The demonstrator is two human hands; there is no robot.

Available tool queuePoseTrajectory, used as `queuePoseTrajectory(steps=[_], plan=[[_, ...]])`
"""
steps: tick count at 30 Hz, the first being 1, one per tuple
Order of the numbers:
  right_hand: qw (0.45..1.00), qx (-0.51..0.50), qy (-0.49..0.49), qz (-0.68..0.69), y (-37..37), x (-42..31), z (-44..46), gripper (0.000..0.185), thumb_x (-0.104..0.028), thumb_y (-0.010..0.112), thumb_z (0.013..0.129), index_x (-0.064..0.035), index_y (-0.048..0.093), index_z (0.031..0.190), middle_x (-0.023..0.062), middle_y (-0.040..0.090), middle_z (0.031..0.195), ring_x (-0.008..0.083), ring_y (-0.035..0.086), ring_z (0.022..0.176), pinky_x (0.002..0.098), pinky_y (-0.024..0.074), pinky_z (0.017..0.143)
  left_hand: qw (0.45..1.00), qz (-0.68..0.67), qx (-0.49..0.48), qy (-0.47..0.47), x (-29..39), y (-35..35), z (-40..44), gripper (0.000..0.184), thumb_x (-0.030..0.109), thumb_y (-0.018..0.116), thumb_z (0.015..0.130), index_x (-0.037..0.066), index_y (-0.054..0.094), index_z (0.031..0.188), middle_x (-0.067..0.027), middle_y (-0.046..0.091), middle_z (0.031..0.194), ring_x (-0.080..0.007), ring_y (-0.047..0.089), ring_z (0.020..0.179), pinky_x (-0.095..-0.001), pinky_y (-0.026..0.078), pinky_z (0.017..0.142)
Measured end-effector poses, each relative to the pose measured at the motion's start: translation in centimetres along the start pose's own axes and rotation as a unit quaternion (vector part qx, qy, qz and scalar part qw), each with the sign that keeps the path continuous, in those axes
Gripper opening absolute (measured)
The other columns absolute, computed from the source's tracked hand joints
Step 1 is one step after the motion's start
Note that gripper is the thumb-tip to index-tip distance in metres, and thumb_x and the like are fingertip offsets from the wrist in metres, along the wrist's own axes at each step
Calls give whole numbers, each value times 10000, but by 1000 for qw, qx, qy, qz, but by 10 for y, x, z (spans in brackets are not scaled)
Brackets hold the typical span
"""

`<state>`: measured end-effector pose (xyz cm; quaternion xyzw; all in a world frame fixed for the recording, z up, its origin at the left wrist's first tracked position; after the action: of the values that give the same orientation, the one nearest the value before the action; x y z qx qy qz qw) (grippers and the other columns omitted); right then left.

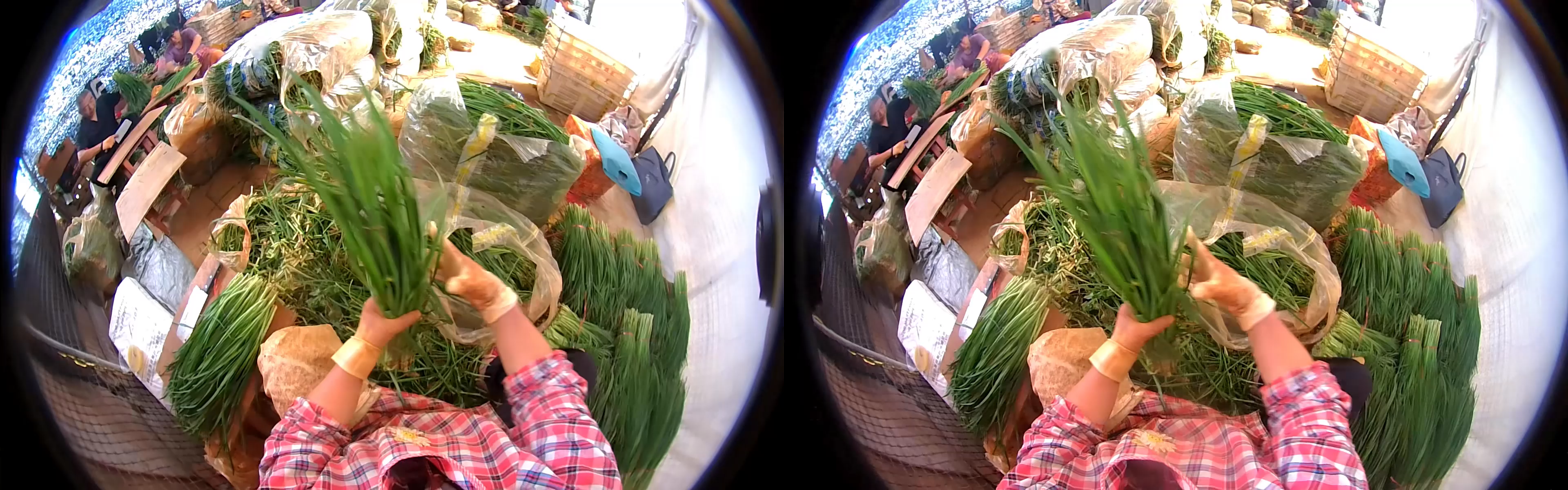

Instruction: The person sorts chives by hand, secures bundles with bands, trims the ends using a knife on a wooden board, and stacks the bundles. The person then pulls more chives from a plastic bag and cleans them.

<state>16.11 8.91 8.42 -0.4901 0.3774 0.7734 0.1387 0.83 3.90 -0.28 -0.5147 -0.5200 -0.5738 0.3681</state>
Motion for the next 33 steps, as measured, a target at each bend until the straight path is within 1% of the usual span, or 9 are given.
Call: queuePoseTrajectory(steps=[6,12,14,18,22,24,27,29,33], plan=[[962,143,80,-218,26,69,-33,1101,-267,868,574,-40,208,1426,120,339,1405,221,328,1282,335,259,1075,985,168,-2,-28,4,16,-33,633,204,743,752,25,434,1275,-100,541,1211,-235,526,1081,-355,414,963],[928,122,-14,-351,50,70,-37,1258,-322,863,565,-33,25,1457,160,209,1486,217,230,1351,334,204,1099,948,-318,-19,-9,-83,0,-17,416,288,403,965,87,436,1327,-106,463,1334,-251,450,1202,-397,307,1058],[898,133,38,-418,47,71,-38,1031,-224,823,635,-13,202,1429,176,410,1374,239,379,1265,355,297,1044,996,49,-65,-18,-112,0,-21,504,302,525,869,55,451,1302,-135,485,1307,-279,460,1195,-386,344,1026],[886,246,111,-377,35,75,-47,601,-121,750,737,21,478,1254,107,609,1105,190,564,1002,318,452,882,824,565,-24,12,4,35,-74,655,314,707,705,-3,497,1238,-183,536,1236,-313,492,1167,-369,397,976],[945,266,2,-190,61,23,-35,393,21,657,784,27,539,1159,74,636,999,135,590,917,254,501,792,893,441,37,-78,33,-8,-111,609,367,658,773,-25,514,1216,-190,573,1192,-365,584,1020,-421,494,847],[953,214,-85,-195,80,14,-28,268,56,616,802,32,576,1066,74,637,973,134,602,894,243,519,762,938,-91,-132,-306,7,-10,-130,714,570,580,787,-17,533,1191,-268,584,1117,-408,607,956,-497,515,783],[856,136,-188,-461,132,1,-34,308,-43,670,703,-101,589,994,64,628,913,246,621,854,348,498,732,845,-419,-219,-251,10,24,-136,747,618,497,821,4,498,1246,-247,542,1206,-431,575,1002,-510,503,800],[947,46,-122,-295,150,36,-42,292,-131,708,691,-128,616,968,69,616,896,227,600,880,377,460,842,863,-455,-126,-181,5,32,-142,702,569,514,838,-4,491,1243,-261,552,1136,-449,567,967,-497,505,785],[803,-120,-260,-523,202,36,-74,437,-164,662,574,-174,573,1002,49,538,893,237,551,904,419,328,1017,856,-467,-109,-194,18,37,-135,639,510,551,825,-2,511,1205,-218,572,1038,-394,574,906,-459,508,750]])
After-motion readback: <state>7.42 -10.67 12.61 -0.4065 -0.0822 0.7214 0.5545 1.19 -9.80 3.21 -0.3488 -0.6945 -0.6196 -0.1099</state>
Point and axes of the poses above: each hand's wrist, its own z-axis towards the middle knuckle, its own y-axis out of the palm, x = y × z, the point moved 4 cm from there along z, towards the middle knuckle
